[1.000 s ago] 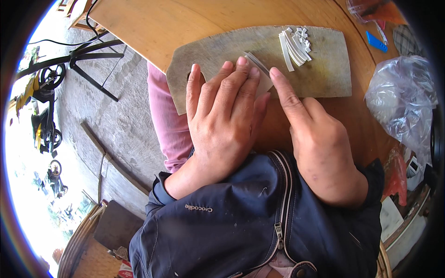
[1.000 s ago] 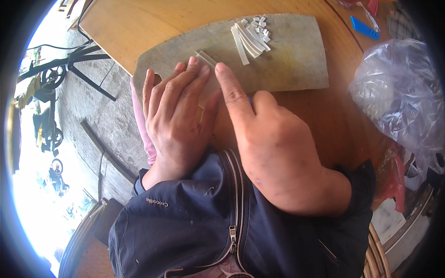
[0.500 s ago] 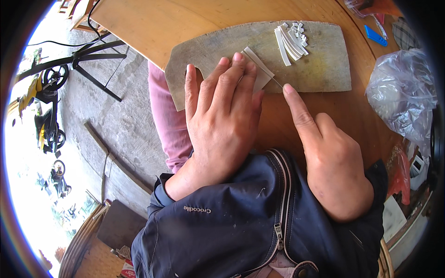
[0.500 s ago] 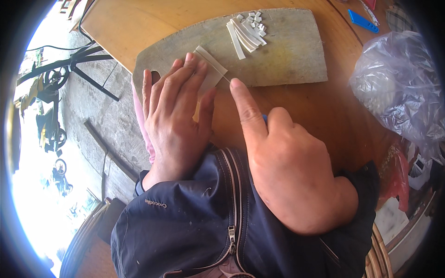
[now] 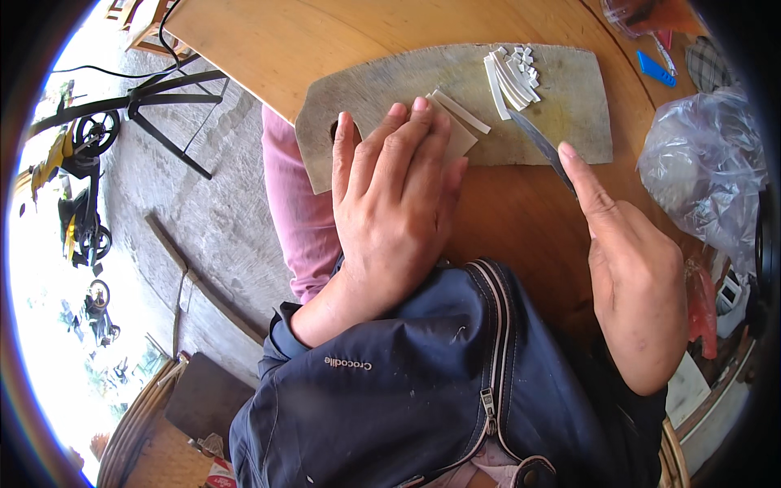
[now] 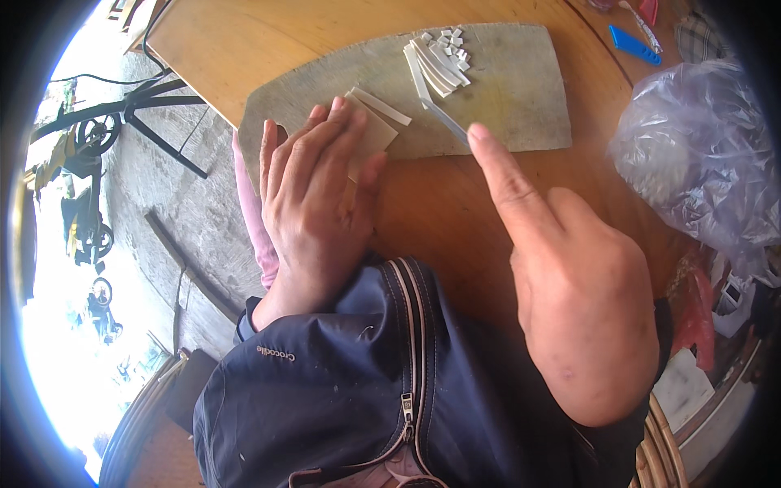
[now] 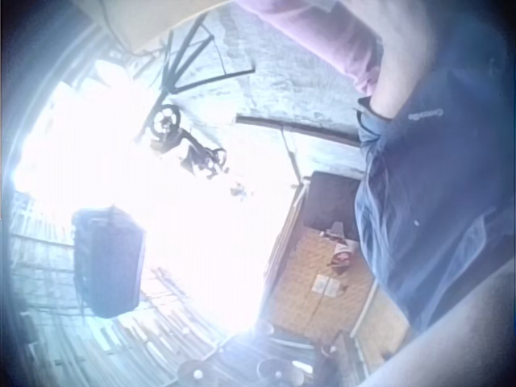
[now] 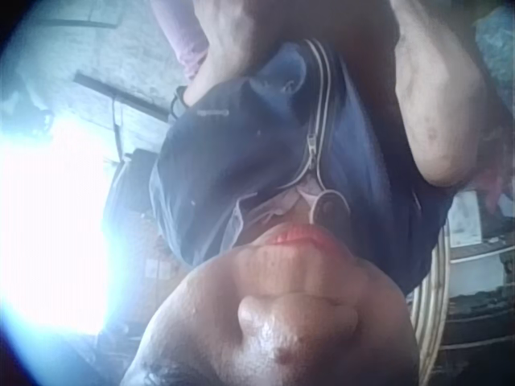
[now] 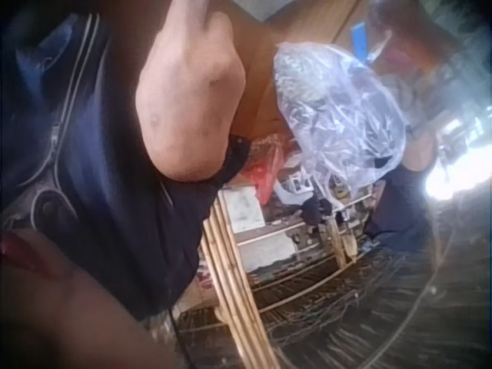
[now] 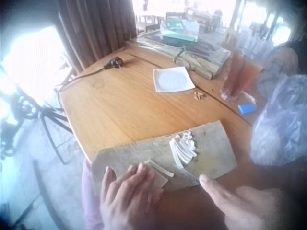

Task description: The person uses a utility knife to cut a white rectangular material into small pieces on a cutting board. They repeatedly slice the material into strips and then into small cubes, accumulating the cut pieces on the board.

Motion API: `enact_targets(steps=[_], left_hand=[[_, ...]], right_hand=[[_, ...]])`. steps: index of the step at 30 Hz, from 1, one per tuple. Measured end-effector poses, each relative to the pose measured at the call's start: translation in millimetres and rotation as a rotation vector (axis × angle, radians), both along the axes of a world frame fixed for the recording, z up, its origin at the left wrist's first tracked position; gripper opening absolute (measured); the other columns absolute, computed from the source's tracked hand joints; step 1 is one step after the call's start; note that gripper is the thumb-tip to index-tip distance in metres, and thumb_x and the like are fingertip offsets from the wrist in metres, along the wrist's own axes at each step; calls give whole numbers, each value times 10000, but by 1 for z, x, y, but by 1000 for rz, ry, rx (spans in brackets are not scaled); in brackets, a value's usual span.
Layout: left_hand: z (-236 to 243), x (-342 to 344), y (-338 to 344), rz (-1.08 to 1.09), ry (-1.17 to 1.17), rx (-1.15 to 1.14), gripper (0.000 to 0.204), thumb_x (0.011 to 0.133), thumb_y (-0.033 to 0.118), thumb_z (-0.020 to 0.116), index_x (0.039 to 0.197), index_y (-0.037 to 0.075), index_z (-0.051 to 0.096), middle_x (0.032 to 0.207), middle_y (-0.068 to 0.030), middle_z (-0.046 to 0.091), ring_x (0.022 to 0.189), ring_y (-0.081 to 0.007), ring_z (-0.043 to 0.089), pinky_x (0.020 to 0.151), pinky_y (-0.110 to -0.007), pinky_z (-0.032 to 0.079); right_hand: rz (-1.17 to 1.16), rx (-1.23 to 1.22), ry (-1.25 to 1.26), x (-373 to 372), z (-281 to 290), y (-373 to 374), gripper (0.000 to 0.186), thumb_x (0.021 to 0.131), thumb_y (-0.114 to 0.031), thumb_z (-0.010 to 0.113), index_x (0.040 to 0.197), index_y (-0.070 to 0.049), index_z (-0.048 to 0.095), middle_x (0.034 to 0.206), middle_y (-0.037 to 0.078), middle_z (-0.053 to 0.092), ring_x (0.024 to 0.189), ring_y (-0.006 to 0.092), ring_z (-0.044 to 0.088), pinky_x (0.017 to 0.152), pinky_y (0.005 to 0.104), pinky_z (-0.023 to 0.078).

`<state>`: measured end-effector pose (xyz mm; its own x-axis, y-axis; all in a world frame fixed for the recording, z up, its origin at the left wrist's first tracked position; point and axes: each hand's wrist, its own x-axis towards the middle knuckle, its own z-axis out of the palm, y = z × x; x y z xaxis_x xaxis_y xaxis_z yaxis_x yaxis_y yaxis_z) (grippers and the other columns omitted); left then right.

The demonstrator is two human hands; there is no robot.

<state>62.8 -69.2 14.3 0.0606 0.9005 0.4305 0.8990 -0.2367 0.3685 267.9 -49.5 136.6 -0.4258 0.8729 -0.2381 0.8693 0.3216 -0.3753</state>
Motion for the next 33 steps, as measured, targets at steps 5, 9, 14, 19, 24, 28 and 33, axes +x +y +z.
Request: enact_targets(steps=[5, 9, 14, 19, 24, 28, 33], left_hand=[[-1, 0, -2, -8, -31, 20, 429, 836, 162, 790, 1233, 36, 690, 1269, -87, 661, 1232, -258, 623, 1171, -566, 360], [0, -2, 5, 13, -67, 43, 381, 821, 152, 812, 1188, 83, 739, 1220, -73, 721, 1210, -260, 660, 1166, -527, 379], [-9, -1, 7, 24, -104, 121, 363, 803, 145, 823, 1158, 108, 753, 1210, -70, 721, 1181, -260, 673, 1151, -524, 398], [-7, 4, 12, 37, -109, 106, 359, 778, 159, 843, 1125, 110, 761, 1181, -67, 727, 1147, -266, 683, 1124, -518, 424], [-7, 4, 13, 38, -128, 116, 361, 768, 166, 854, 1111, 97, 763, 1167, -64, 734, 1115, -251, 700, 1115, -505, 437], [-10, 2, 13, 34, -126, 141, 382, 756, 172, 862, 1116, 94, 760, 1169, -59, 736, 1107, -240, 707, 1110, -499, 446], [-9, 1, 11, 37, -104, 116, 405, 748, 175, 865, 1128, 89, 753, 1188, -57, 737, 1133, -240, 698, 1125, -508, 427]], right_hand=[[40, -59, 133, -12, -19, 8, 685, 870, 155, 534, 1506, -101, 538, 867, 204, 603, 699, 321, 584, 703, 421, 505], [57, -32, 166, -17, -34, 14, 625, 907, 130, 515, 1491, -91, 552, 1000, 243, 657, 735, 338, 606, 726, 413, 517], [43, 81, 159, -5, -45, 20, 594, 925, 115, 501, 1481, -86, 563, 1186, 233, 694, 787, 301, 659, 755, 389, 530], [25, 30, 143, -10, -35, 26, 565, 949, 107, 494, 1480, -73, 559, 1285, 203, 691, 970, 272, 723, 845, 361, 543], [73, -2, 230, -24, -46, 21, 583, 939, 119, 516, 1483, -84, 558, 1194, 225, 689, 924, 330, 707, 829, 377, 551], [49, 0, 267, -28, -51, 21, 620, 925, 129, 530, 1490, -125, 564, 1007, 234, 673, 787, 329, 657, 769, 388, 543], [44, -22, 280, -30, -52, 20, 648, 908, 141, 545, 1493, -138, 565, 925, 224, 646, 735, 324, 623, 744, 389, 538]])
